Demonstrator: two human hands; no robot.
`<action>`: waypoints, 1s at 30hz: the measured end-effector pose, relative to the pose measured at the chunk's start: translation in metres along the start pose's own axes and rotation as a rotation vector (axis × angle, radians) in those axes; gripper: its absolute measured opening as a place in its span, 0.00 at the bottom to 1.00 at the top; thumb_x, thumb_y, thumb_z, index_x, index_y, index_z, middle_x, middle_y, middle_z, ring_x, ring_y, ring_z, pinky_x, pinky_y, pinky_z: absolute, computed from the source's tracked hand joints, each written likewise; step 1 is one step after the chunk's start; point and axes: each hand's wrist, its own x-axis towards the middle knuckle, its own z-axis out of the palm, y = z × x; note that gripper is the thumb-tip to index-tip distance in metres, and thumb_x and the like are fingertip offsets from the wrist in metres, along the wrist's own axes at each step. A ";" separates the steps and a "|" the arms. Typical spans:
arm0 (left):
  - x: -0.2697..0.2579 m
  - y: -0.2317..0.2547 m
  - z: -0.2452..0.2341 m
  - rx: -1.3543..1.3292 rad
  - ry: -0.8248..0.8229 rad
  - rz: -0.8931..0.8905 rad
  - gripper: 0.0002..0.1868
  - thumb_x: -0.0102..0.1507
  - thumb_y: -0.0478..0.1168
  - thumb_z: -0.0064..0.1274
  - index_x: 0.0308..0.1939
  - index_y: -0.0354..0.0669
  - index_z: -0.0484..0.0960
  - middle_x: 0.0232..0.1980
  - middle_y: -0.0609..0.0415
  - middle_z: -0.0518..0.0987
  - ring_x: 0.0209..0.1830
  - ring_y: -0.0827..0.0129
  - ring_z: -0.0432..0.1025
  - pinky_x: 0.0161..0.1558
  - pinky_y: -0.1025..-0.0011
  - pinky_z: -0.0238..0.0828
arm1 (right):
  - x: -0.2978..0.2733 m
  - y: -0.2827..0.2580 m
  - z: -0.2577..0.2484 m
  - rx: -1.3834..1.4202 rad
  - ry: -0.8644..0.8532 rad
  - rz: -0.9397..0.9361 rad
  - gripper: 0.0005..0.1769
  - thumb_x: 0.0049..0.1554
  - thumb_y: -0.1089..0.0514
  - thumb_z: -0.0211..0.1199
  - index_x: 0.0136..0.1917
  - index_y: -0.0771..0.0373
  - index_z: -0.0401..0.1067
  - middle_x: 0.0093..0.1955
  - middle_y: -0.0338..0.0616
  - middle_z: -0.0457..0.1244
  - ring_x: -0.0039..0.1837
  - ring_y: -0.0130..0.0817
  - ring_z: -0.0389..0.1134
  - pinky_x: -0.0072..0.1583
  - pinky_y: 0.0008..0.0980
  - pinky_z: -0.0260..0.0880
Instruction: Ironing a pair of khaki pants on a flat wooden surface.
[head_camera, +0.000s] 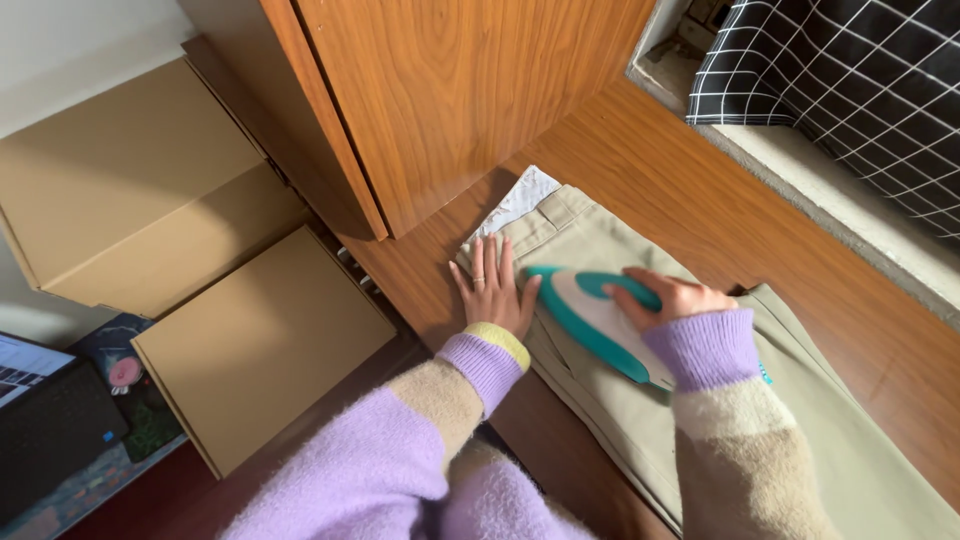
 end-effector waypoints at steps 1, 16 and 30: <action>0.000 -0.001 0.001 0.003 -0.002 0.001 0.43 0.73 0.70 0.32 0.83 0.47 0.58 0.86 0.44 0.57 0.90 0.52 0.42 0.80 0.26 0.29 | 0.008 -0.006 -0.001 0.003 -0.002 0.001 0.22 0.59 0.25 0.63 0.61 0.29 0.81 0.49 0.30 0.76 0.53 0.42 0.79 0.55 0.43 0.80; -0.003 0.001 -0.003 -0.029 -0.027 -0.001 0.46 0.73 0.72 0.29 0.84 0.45 0.55 0.87 0.43 0.54 0.90 0.48 0.40 0.80 0.27 0.32 | 0.016 -0.010 0.015 -0.116 -0.020 0.021 0.23 0.63 0.24 0.56 0.64 0.29 0.77 0.48 0.35 0.76 0.53 0.43 0.80 0.55 0.43 0.80; -0.001 0.003 -0.008 -0.023 -0.036 -0.017 0.45 0.73 0.71 0.28 0.84 0.43 0.55 0.87 0.44 0.55 0.90 0.50 0.42 0.81 0.28 0.27 | 0.054 -0.014 0.048 -0.101 -0.235 0.351 0.38 0.67 0.14 0.40 0.73 0.33 0.69 0.54 0.46 0.75 0.58 0.54 0.78 0.60 0.51 0.75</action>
